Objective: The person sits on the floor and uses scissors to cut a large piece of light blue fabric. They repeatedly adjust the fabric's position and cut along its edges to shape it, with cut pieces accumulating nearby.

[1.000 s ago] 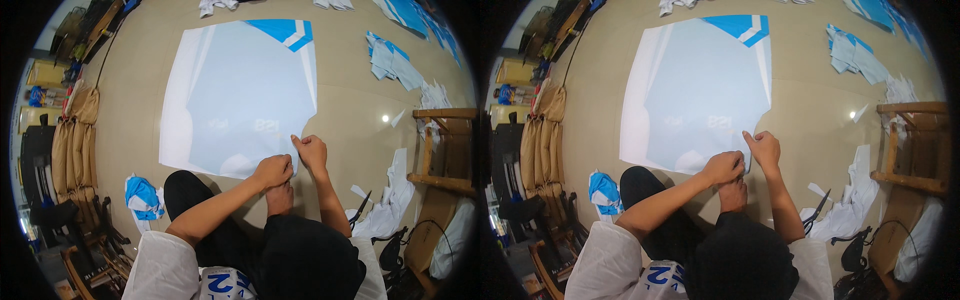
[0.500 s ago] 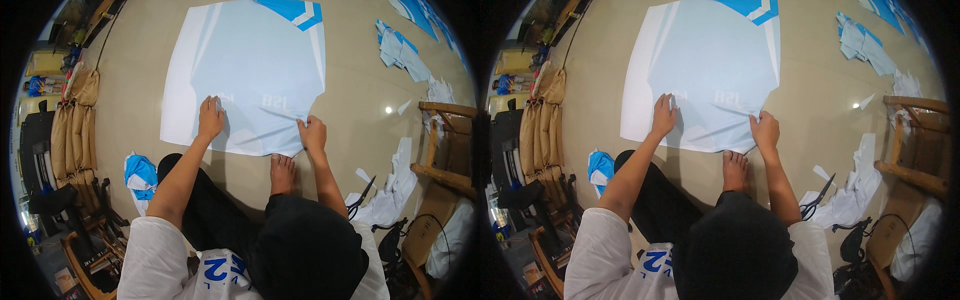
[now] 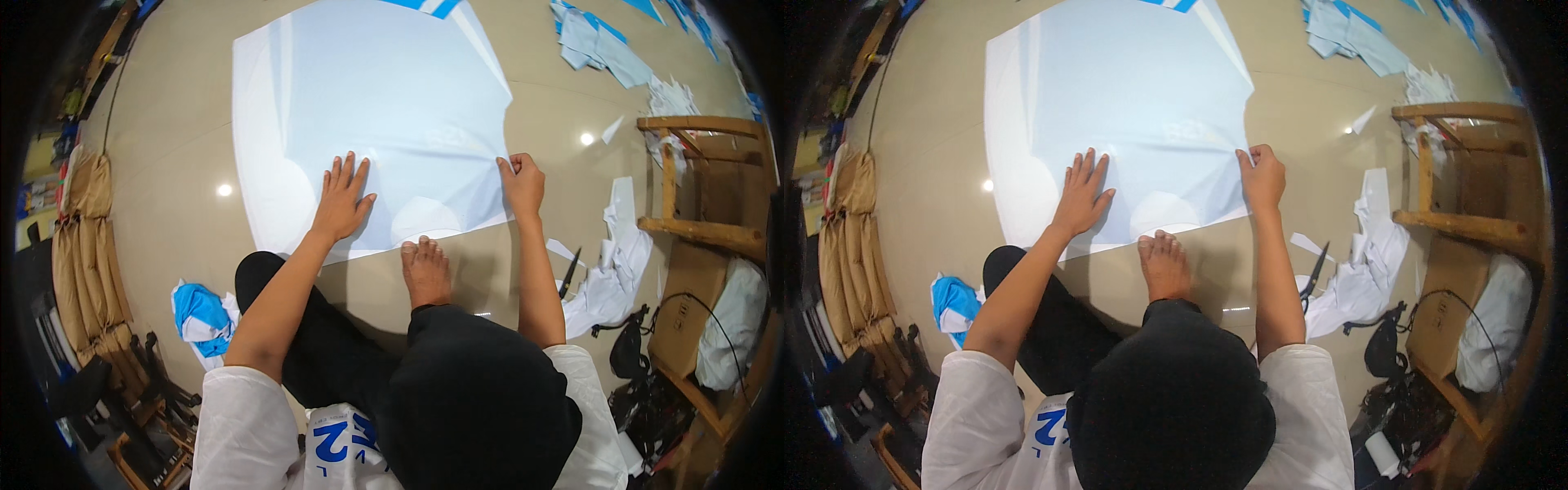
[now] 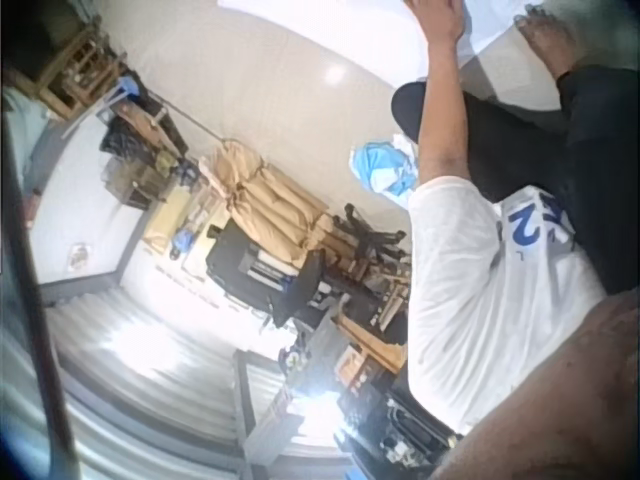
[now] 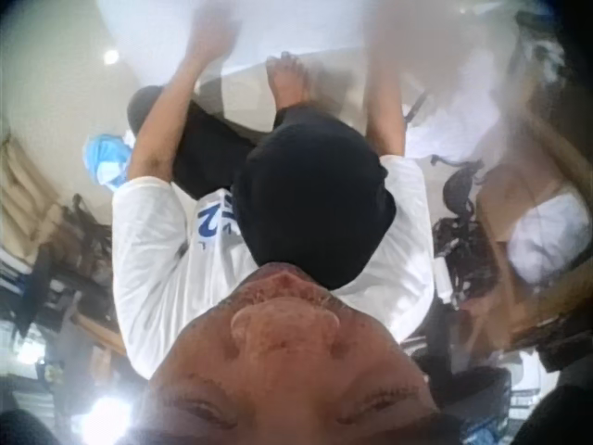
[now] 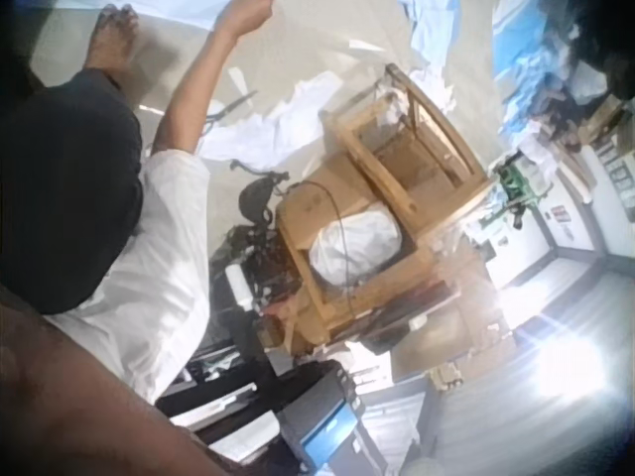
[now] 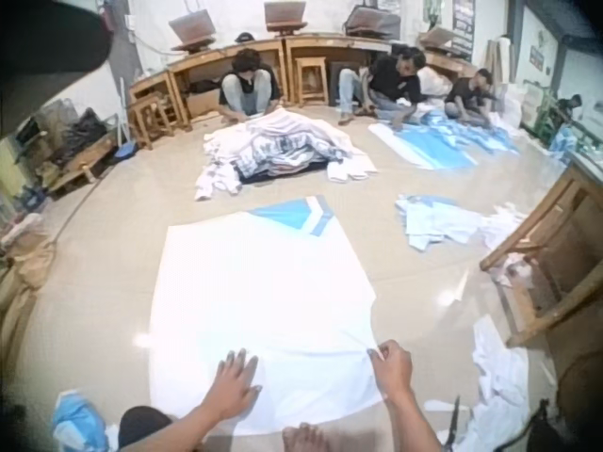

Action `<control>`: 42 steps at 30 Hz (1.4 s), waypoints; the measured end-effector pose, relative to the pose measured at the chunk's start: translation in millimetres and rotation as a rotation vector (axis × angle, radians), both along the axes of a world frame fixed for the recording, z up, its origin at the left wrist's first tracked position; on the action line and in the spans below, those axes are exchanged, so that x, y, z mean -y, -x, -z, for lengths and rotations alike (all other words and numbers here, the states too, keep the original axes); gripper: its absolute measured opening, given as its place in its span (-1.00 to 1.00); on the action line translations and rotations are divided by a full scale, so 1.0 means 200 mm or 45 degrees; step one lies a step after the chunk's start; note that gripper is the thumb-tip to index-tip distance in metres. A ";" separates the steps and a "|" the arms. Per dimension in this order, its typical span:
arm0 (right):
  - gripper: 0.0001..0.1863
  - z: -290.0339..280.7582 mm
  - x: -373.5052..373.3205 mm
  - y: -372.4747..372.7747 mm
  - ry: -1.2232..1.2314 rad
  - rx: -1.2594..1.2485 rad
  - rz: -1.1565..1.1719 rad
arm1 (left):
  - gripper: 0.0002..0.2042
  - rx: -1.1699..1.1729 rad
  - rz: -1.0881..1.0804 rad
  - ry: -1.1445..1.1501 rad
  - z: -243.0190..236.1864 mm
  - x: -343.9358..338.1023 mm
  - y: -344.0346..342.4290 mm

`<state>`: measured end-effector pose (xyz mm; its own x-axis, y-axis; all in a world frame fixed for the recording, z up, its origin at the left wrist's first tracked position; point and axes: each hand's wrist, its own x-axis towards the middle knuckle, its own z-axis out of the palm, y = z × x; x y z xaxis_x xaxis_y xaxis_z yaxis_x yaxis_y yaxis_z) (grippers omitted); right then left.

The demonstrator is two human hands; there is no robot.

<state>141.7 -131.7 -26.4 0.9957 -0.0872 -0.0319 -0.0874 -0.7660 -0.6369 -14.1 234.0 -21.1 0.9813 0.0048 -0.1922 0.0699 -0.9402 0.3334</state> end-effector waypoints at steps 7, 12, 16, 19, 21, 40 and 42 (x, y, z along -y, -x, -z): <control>-0.65 -0.01 0.11 0.17 0.058 -0.002 -0.021 | -0.23 0.032 0.013 0.024 0.01 0.00 0.01; -0.69 0.03 0.13 0.22 0.149 0.121 -0.077 | -0.22 0.071 -0.005 0.073 0.04 -0.01 0.05; -0.71 0.04 0.09 0.22 0.192 0.220 -0.090 | -0.22 0.060 -0.029 0.049 0.02 0.00 0.10; -0.72 0.05 0.08 0.23 0.172 0.259 -0.103 | -0.23 0.056 -0.079 0.034 0.02 0.00 0.12; -0.73 0.05 0.08 0.25 0.190 0.282 -0.130 | -0.23 0.041 -0.152 0.013 0.01 -0.01 0.12; -0.63 0.07 0.21 0.17 0.354 0.178 -0.201 | -0.23 0.162 -0.209 -0.082 0.12 -0.39 0.31; -0.64 0.08 0.28 0.06 0.380 0.268 -0.251 | -0.23 0.165 -0.132 -0.079 0.11 -0.32 0.29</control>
<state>129.9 -187.4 -41.7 0.9763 0.1314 0.1722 0.1880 -0.9089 -0.3723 -71.5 297.7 -42.8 0.9915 0.1155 -0.0603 0.1281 -0.9492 0.2875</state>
